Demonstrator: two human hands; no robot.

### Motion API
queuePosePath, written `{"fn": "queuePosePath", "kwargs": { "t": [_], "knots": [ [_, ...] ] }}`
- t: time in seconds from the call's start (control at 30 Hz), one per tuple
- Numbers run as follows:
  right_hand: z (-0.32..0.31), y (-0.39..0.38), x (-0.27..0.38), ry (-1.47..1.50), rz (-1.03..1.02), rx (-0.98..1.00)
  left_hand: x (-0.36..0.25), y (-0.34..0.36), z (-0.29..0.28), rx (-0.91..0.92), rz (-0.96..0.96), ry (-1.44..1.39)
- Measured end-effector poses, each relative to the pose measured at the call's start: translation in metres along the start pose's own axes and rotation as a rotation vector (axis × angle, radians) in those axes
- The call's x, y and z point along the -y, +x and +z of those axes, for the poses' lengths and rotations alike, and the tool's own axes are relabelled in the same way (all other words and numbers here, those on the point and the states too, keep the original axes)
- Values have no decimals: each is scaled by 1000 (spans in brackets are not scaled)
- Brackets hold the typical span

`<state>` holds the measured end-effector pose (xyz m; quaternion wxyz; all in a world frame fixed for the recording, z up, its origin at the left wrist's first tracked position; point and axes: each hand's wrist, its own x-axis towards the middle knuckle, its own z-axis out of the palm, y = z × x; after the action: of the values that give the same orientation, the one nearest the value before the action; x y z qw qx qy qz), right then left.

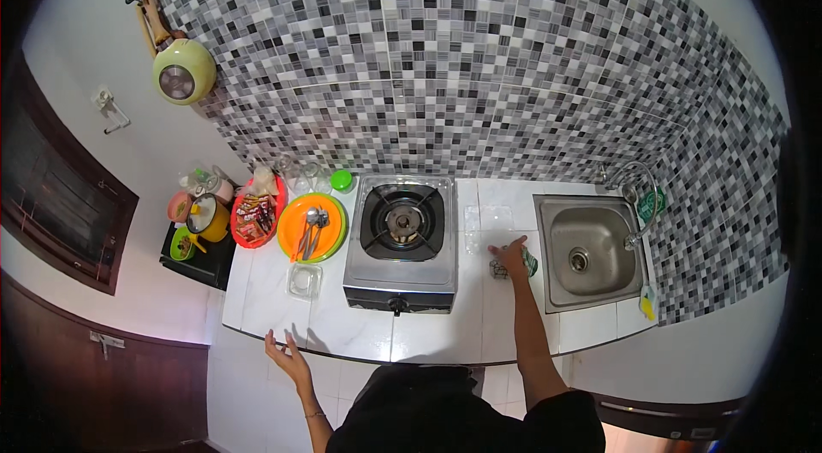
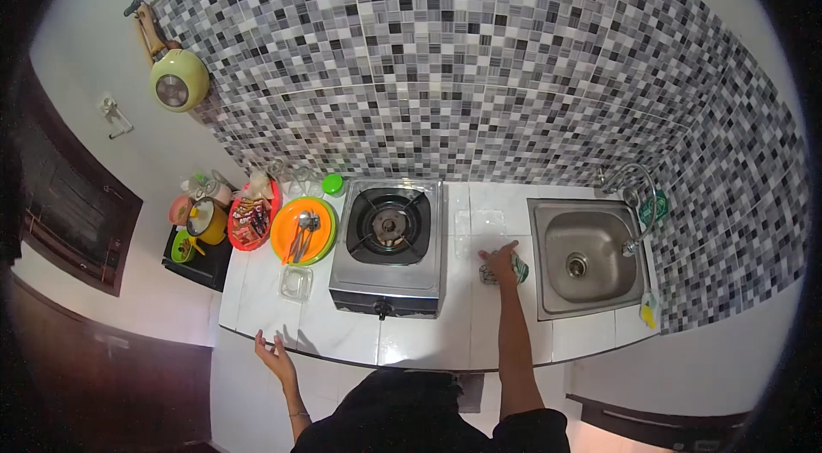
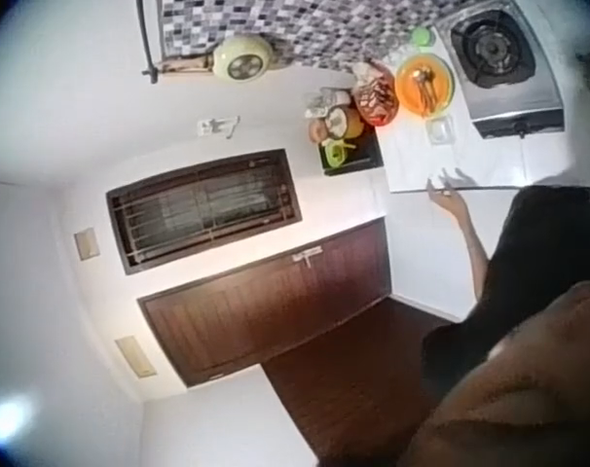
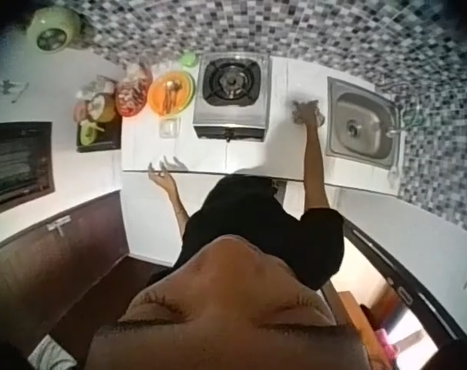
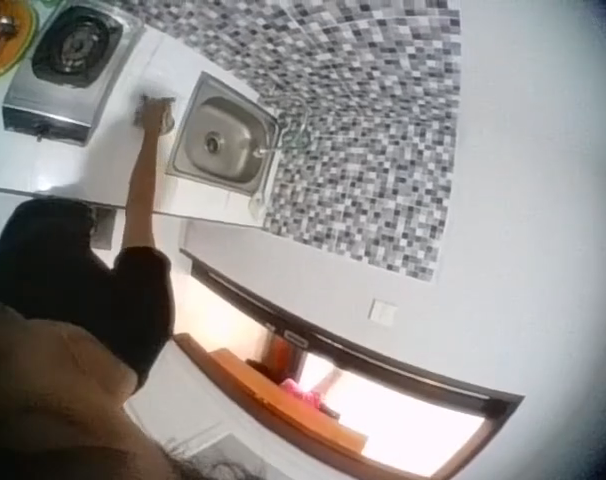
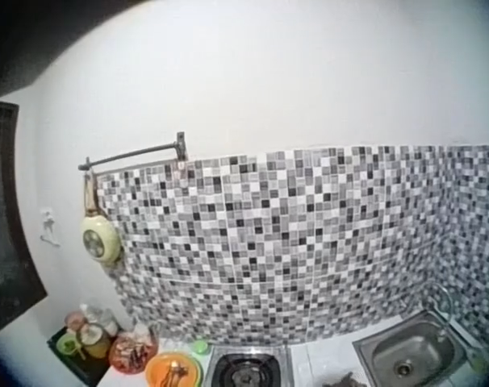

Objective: Thoroughly wipe and clean a gas stove, the adjacent sink area, and the tiled walls using a cloth and detergent.

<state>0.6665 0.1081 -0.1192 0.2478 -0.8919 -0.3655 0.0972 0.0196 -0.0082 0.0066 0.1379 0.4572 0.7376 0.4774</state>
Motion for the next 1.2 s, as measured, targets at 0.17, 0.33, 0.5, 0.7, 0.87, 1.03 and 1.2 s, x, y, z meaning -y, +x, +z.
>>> {"fn": "queuePosePath", "kwargs": {
  "t": [0.17, 0.33, 0.5, 0.7, 0.87, 1.03, 1.2],
  "knots": [
    [-25, 3, 7, 137, 221, 356, 5, -12, -7, -47, -100, 61],
    [-56, -22, 16, 96, 228, 150, 17, -25, -13, -9, -52, 44],
    [-57, -20, -14, 154, 325, 278, 21, -27, -14, -18, -49, 40],
    [-47, -61, -51, 794, 381, 189, 18, -19, -9, -5, -41, 31],
    [-91, -90, -52, 1365, 387, 176, 15, -11, 2, -19, -33, -2],
    [-101, -91, -64, 2037, 437, 59, 12, -5, 14, 69, 55, -25],
    [-101, -92, -79, 2025, 544, 138, 5, -3, 25, 77, 62, -58]
  ]
}}
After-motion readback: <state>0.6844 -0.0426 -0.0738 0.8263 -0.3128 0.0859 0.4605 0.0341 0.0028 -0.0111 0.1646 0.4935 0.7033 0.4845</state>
